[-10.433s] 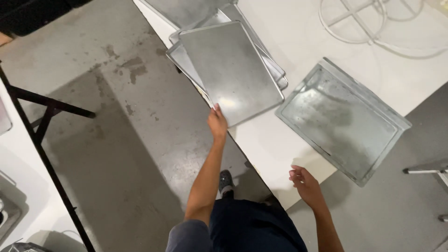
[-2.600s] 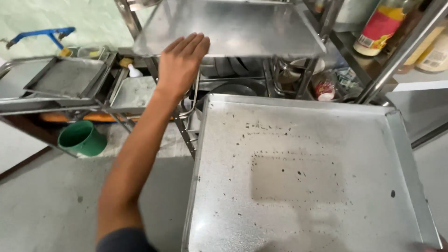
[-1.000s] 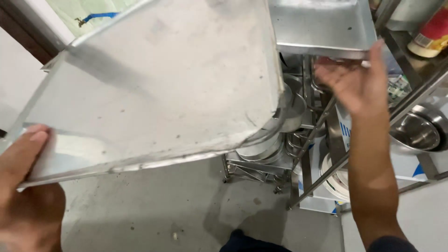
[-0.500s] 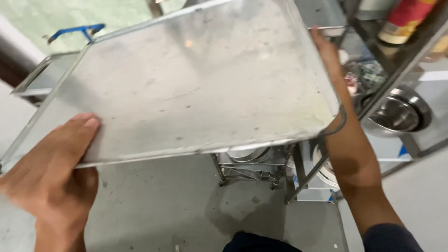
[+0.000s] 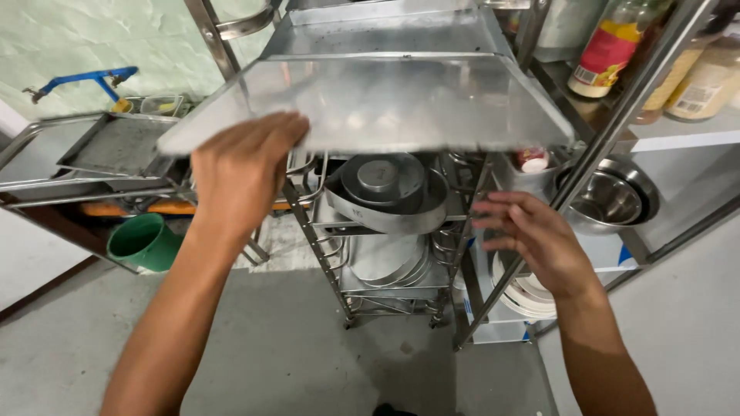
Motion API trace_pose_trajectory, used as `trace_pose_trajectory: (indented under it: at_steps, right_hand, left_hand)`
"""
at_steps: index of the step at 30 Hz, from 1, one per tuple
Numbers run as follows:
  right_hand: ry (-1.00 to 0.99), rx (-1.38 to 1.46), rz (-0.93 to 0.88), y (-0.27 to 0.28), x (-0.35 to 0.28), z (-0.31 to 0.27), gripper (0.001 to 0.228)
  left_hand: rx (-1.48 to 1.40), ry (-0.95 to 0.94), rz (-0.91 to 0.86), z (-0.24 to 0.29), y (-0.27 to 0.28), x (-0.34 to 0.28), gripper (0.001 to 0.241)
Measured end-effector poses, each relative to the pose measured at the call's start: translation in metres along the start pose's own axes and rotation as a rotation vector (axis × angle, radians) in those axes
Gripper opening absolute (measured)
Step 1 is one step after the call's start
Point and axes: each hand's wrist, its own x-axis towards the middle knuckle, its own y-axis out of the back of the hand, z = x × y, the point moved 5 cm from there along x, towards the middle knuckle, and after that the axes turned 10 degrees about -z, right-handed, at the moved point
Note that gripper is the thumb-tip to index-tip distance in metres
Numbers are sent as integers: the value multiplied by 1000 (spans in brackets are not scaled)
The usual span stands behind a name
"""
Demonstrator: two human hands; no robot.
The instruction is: Pick up metal baking trays from a table and place them onto a storage rack.
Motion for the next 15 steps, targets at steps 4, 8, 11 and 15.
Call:
trace_pose_trajectory:
  at_steps: [4, 8, 11, 15]
  right_hand:
    - [-12, -52, 67, 20, -33, 11, 54]
    - [-64, -21, 15, 19, -53, -1, 41]
    - [-114, -63, 89, 24, -61, -2, 41]
    - [-99, -139, 90, 36, -65, -2, 38]
  left_hand:
    - [50, 45, -24, -16, -38, 24, 19]
    - [-21, 55, -34, -19, -66, 50, 26]
    - [-124, 87, -119, -31, -106, 54, 26]
    - [-123, 51, -148, -41, -140, 56, 27]
